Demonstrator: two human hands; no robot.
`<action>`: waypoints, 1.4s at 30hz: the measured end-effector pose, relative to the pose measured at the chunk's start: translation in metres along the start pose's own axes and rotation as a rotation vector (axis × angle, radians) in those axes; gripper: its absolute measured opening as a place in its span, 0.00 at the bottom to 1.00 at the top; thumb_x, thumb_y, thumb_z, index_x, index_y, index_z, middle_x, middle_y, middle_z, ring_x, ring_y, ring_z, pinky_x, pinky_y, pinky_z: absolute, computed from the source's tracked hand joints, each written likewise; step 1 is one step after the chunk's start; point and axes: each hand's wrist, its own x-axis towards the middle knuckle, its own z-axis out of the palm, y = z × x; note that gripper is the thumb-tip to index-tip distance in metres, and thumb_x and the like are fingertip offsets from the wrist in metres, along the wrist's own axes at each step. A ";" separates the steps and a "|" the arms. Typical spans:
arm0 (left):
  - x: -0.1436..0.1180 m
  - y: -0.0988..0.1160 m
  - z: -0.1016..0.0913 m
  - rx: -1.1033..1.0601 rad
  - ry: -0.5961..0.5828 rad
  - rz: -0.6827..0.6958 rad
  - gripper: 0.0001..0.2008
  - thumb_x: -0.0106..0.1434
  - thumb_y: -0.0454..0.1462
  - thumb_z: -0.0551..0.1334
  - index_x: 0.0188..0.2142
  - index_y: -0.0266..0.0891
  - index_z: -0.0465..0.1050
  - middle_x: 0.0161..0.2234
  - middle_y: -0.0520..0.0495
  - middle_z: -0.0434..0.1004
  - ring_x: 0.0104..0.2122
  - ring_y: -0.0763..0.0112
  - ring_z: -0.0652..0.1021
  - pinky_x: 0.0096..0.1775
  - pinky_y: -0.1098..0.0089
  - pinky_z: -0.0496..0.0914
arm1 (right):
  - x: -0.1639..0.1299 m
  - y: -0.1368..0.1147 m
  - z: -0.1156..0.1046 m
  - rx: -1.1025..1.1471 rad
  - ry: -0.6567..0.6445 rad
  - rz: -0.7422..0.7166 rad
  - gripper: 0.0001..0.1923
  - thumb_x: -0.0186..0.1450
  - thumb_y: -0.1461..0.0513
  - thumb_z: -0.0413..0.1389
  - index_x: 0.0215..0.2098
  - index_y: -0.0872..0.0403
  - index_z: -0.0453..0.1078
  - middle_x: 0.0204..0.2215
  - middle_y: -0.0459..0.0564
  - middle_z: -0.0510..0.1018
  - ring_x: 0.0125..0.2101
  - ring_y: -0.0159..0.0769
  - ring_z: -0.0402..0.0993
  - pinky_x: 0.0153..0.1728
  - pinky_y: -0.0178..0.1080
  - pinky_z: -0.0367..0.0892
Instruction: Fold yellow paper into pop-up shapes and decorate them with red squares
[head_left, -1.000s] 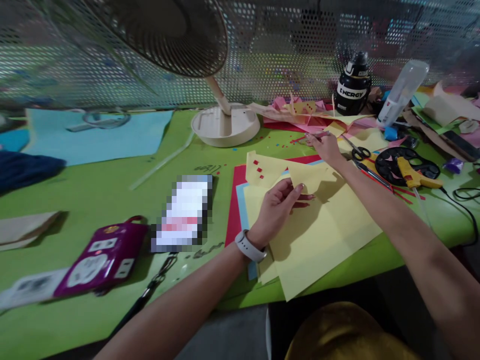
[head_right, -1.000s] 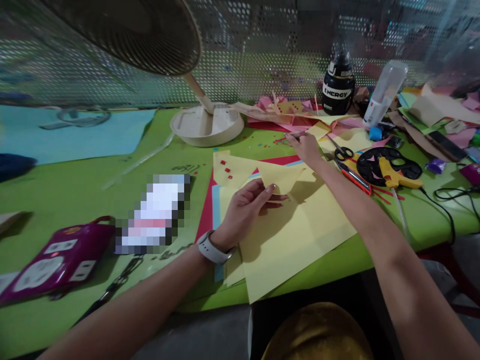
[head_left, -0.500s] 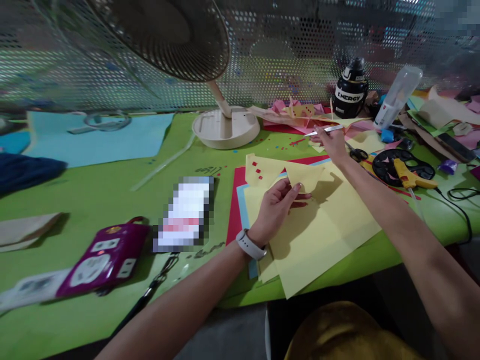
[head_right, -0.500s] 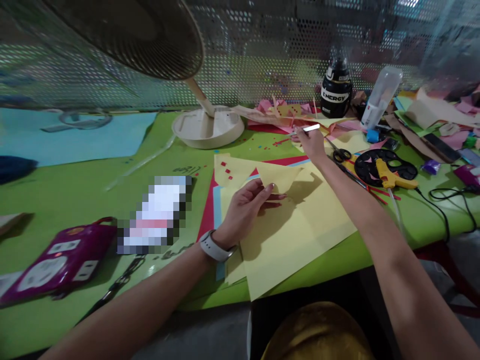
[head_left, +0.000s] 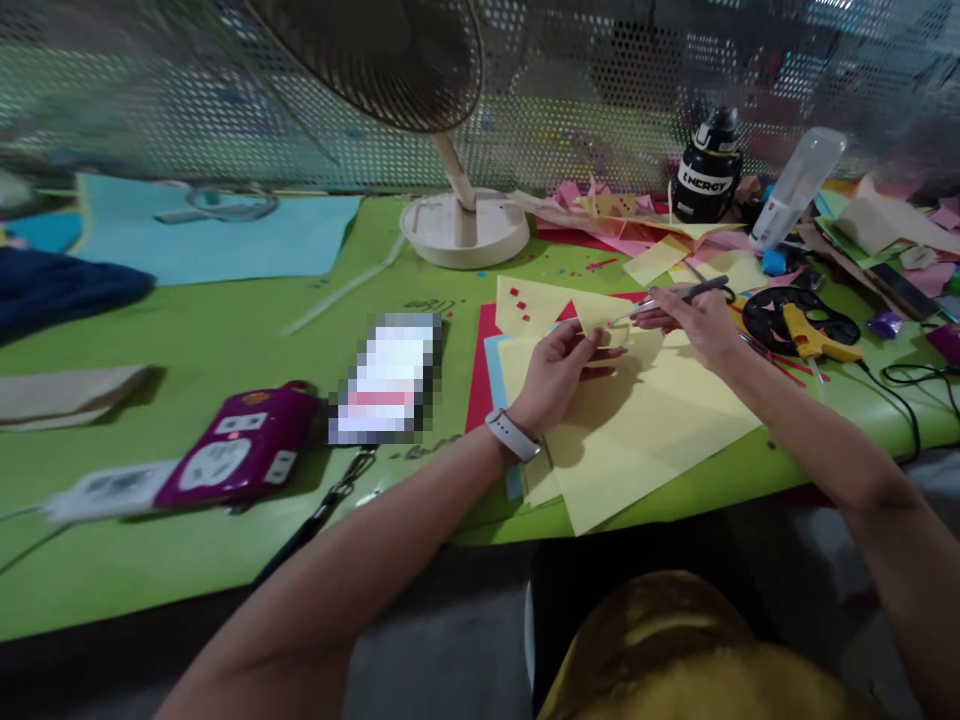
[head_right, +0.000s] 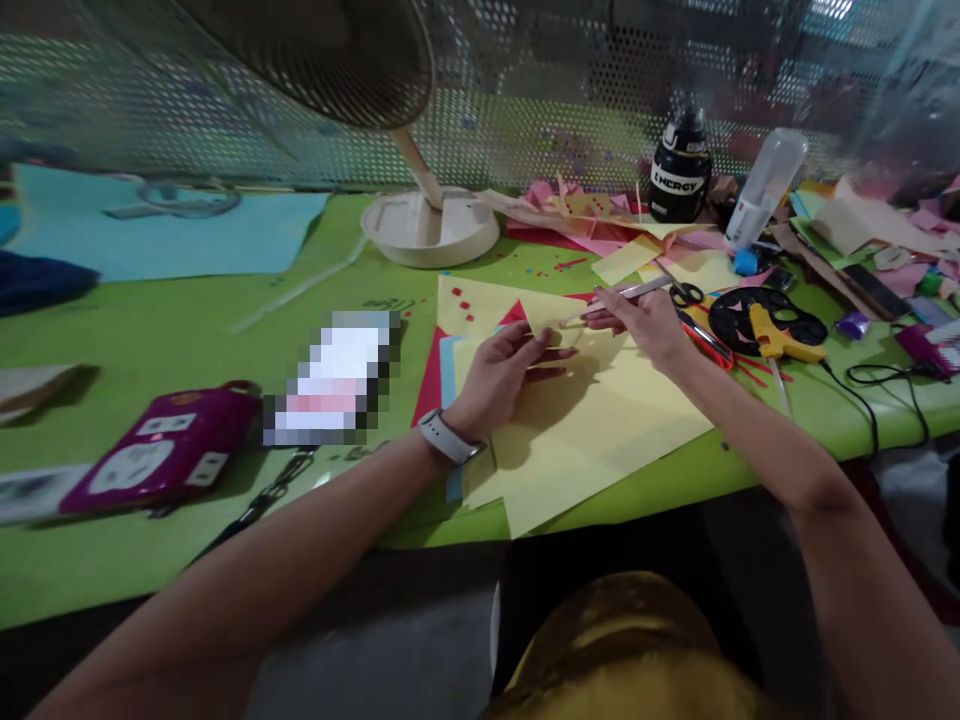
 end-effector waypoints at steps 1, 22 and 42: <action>0.000 0.000 0.000 -0.004 -0.002 -0.001 0.21 0.55 0.48 0.73 0.37 0.39 0.68 0.35 0.49 0.79 0.39 0.63 0.84 0.35 0.69 0.78 | -0.002 0.002 0.002 -0.001 -0.001 0.010 0.24 0.55 0.43 0.67 0.30 0.56 0.76 0.29 0.54 0.85 0.29 0.36 0.84 0.25 0.31 0.75; -0.002 0.001 -0.002 0.127 0.015 0.018 0.24 0.51 0.55 0.74 0.33 0.39 0.70 0.32 0.49 0.78 0.36 0.61 0.84 0.34 0.66 0.81 | -0.010 -0.001 0.003 -0.059 -0.010 0.032 0.24 0.55 0.42 0.67 0.32 0.54 0.73 0.27 0.50 0.83 0.29 0.37 0.83 0.22 0.32 0.72; -0.006 0.005 0.000 0.077 -0.027 0.035 0.21 0.52 0.49 0.75 0.38 0.39 0.73 0.37 0.46 0.82 0.40 0.61 0.84 0.37 0.66 0.81 | -0.015 -0.007 0.000 -0.057 0.028 0.008 0.23 0.57 0.43 0.66 0.32 0.52 0.69 0.26 0.48 0.82 0.27 0.35 0.83 0.22 0.31 0.72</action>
